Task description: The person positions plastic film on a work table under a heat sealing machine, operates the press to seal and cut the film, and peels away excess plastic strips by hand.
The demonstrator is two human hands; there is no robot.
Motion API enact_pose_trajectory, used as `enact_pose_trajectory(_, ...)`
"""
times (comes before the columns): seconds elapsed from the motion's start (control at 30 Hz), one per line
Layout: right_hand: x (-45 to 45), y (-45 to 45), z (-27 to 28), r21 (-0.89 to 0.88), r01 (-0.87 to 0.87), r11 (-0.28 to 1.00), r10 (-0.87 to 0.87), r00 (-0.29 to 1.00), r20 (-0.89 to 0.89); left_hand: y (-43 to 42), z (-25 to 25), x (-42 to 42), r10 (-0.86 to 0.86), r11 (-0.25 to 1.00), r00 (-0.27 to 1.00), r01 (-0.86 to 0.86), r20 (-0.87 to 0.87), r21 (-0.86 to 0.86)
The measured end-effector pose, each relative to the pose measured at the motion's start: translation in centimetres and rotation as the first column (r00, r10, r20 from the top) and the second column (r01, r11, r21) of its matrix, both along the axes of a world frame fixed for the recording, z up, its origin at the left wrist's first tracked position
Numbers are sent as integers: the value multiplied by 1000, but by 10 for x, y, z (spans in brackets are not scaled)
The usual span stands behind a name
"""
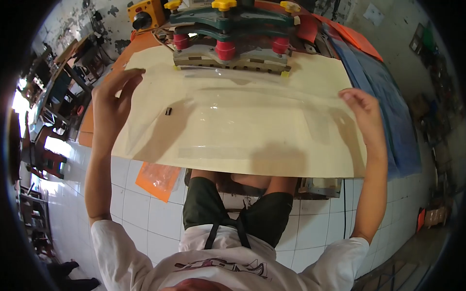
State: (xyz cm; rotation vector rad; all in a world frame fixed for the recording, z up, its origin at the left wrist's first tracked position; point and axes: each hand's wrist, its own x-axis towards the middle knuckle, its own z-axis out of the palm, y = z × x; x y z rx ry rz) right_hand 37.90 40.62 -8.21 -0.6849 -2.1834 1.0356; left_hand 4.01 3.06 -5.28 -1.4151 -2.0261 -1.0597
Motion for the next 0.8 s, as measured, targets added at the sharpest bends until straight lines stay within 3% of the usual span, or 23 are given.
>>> enact_pose_trajectory(0.13,3,-3,35,108,121,987,-96,972,-213,1,24,-1,1,999,997,-4,75,49)
enact_pose_trajectory(0.2,5,-9,55,139,235,962,-184,934,-305,1,32,-14,-189,976,945,151,265,158)
enact_pose_trajectory(0.27,4,-19,73,145,264,954,-196,910,-366,-2,50,-22,-239,968,926,204,291,145)
enact_pose_trajectory(0.33,9,-30,93,103,281,954,-256,945,-205,-8,66,-35,-254,961,896,276,364,-8)
enact_pose_trajectory(0.4,13,-25,102,172,293,941,-260,947,-187,-14,79,-47,-300,942,873,335,385,-26)
enact_pose_trajectory(0.47,19,-26,112,180,161,970,-162,987,-9,-22,93,-52,-270,892,821,410,502,-191)
enact_pose_trajectory(0.63,12,-6,98,46,23,999,-29,990,136,-26,97,-74,-298,822,773,506,560,-261)
enact_pose_trajectory(0.73,-8,3,69,-51,2,999,10,973,231,-12,70,-89,-225,727,716,575,661,-375)
enact_pose_trajectory(0.8,-23,16,44,-198,-5,980,74,937,341,-1,52,-92,-7,600,805,479,594,-641)
